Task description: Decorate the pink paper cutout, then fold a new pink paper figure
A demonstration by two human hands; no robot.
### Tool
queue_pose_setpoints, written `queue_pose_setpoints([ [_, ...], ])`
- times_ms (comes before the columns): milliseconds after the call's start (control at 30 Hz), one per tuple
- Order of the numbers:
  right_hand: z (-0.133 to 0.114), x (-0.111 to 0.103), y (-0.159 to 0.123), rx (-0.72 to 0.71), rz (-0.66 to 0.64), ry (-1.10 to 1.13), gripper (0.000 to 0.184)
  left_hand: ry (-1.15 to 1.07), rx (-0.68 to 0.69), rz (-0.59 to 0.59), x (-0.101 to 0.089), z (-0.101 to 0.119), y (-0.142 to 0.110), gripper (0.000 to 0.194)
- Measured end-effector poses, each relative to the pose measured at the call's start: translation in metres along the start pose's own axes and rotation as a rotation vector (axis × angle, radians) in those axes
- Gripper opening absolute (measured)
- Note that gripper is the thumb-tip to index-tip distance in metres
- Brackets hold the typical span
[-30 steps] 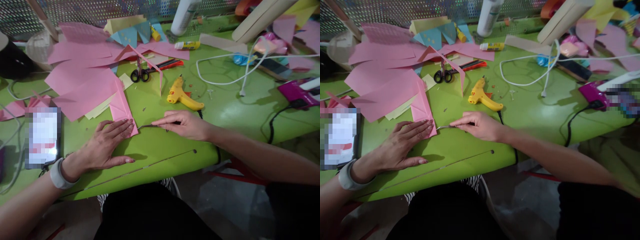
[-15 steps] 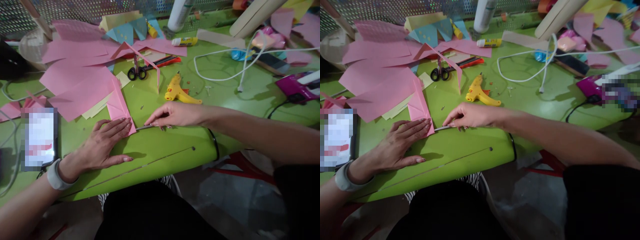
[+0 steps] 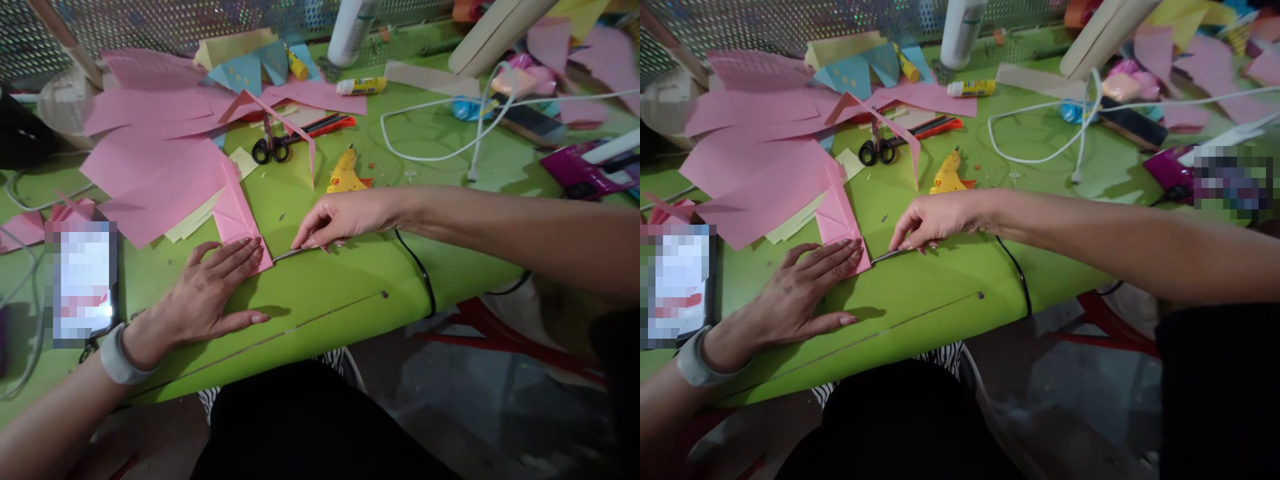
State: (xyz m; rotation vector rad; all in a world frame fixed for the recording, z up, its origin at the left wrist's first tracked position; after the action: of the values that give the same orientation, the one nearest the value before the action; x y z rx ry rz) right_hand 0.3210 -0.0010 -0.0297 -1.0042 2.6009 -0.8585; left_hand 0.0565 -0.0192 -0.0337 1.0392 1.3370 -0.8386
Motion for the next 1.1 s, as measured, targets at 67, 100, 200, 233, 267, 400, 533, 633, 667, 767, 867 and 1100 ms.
queue_pose_setpoints([
  [67, 0.002, 0.001, -0.002, -0.037, 0.029, -0.015, 0.028, -0.002, 0.003, -0.002, 0.0, 0.0, 0.0, 0.085],
  [100, 0.004, 0.002, -0.002, -0.059, 0.04, -0.022, 0.028, -0.002, 0.004, 0.0, 0.0, 0.001, 0.0, 0.085],
  [200, 0.006, 0.003, -0.004, -0.105, 0.035, -0.048, 0.029, 0.003, 0.006, 0.005, 0.0, 0.001, -0.001, 0.085],
  [233, 0.007, 0.002, -0.004, -0.112, 0.031, -0.059, 0.029, 0.006, 0.006, 0.006, 0.0, 0.0, -0.001, 0.085],
  [267, 0.007, 0.002, -0.005, -0.115, 0.03, -0.07, 0.029, 0.009, 0.006, 0.006, 0.001, 0.0, -0.001, 0.085],
  [400, 0.009, 0.004, -0.008, -0.11, 0.062, -0.099, 0.03, 0.014, 0.003, 0.001, 0.003, -0.001, -0.003, 0.085],
  [533, 0.018, 0.015, -0.015, -0.132, 0.156, -0.059, 0.032, 0.015, 0.008, 0.026, 0.004, -0.002, -0.003, 0.084],
  [633, 0.025, 0.025, -0.021, -0.153, 0.207, -0.025, 0.033, 0.013, 0.008, 0.028, 0.003, -0.001, -0.003, 0.085],
  [667, 0.027, 0.028, -0.022, -0.151, 0.216, -0.02, 0.033, 0.012, 0.005, 0.029, 0.003, -0.001, -0.003, 0.085],
  [767, 0.03, 0.035, -0.026, -0.142, 0.253, -0.015, 0.034, 0.008, -0.004, 0.028, 0.003, -0.001, -0.002, 0.084],
  [867, 0.032, 0.039, -0.029, -0.164, 0.298, -0.039, 0.034, 0.009, 0.001, 0.024, 0.003, -0.001, -0.003, 0.083],
  [1100, 0.037, 0.039, -0.038, -0.149, 0.338, -0.037, 0.036, 0.002, -0.003, 0.034, 0.004, -0.001, -0.005, 0.082],
])
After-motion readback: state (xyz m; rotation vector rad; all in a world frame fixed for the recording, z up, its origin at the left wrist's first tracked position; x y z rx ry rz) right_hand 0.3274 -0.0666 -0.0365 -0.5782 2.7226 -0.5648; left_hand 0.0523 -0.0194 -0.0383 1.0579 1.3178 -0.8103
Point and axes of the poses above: each hand's wrist, its own y-axis towards the middle knuckle, its own x-axis out of the palm, z = x × y, the point moved 2 cm from there along y, towards the middle knuckle, and after that the axes turned 15 degrees about y, right-handed, at the moved point
